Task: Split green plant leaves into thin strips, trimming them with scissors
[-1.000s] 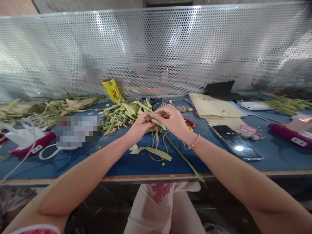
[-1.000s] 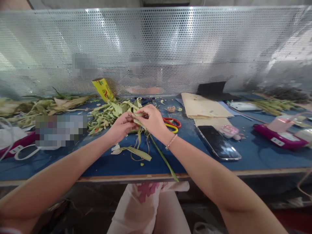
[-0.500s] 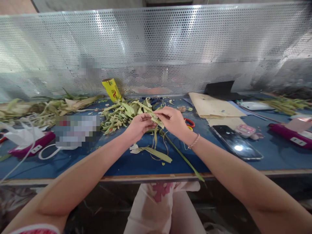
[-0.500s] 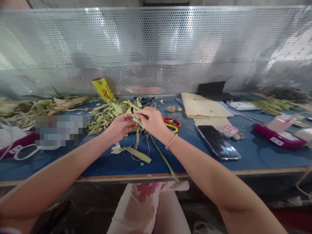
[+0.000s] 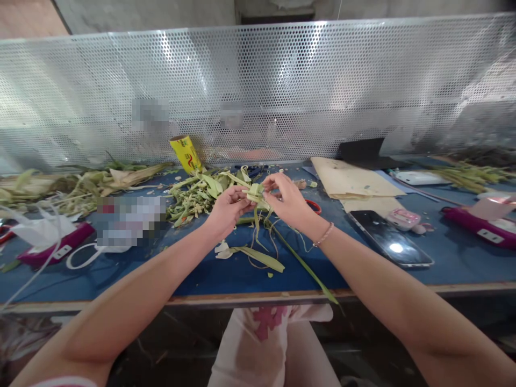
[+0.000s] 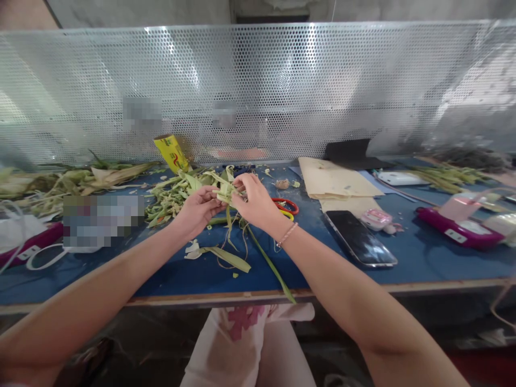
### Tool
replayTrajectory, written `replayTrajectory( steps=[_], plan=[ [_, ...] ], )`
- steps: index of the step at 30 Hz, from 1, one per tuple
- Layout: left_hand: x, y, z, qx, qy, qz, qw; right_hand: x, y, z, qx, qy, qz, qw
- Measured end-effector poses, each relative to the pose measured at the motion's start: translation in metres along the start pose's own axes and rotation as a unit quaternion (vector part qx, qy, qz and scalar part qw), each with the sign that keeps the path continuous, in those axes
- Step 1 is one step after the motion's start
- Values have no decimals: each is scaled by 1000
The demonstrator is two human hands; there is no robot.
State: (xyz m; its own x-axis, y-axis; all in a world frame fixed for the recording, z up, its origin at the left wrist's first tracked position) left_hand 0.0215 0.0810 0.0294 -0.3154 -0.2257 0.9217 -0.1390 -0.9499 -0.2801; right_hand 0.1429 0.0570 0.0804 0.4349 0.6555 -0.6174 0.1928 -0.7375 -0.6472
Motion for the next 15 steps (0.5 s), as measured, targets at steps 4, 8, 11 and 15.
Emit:
replayTrajectory(
  steps=[4, 8, 11, 15],
  plan=[
    [2, -2, -3, 11, 11, 21, 1000, 10, 1, 22, -83, -31, 48, 995],
    [2, -3, -4, 3, 14, 28, 1000, 11, 0, 26, -90, -72, 57, 992],
    [3, -3, -5, 5, 26, 31, 999, 15, -2, 25, -94, -121, 70, 986],
    [5, -2, -6, 19, 35, 30, 999, 23, -2, 28, -113, -243, 95, 959]
  ],
)
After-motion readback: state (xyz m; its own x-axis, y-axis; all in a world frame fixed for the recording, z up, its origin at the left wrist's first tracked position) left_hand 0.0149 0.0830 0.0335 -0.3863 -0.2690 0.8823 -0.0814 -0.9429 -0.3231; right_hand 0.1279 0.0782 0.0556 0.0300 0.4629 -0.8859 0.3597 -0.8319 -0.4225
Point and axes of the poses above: each hand's wrist, its own y-axis away from the middle knuckle, its own z-axis out of the palm, x = y × z, the point moved 10 cm from there along -y, towards the middle knuckle, and after that the axes turned 4 degrees about z, right-handed, at the moved point
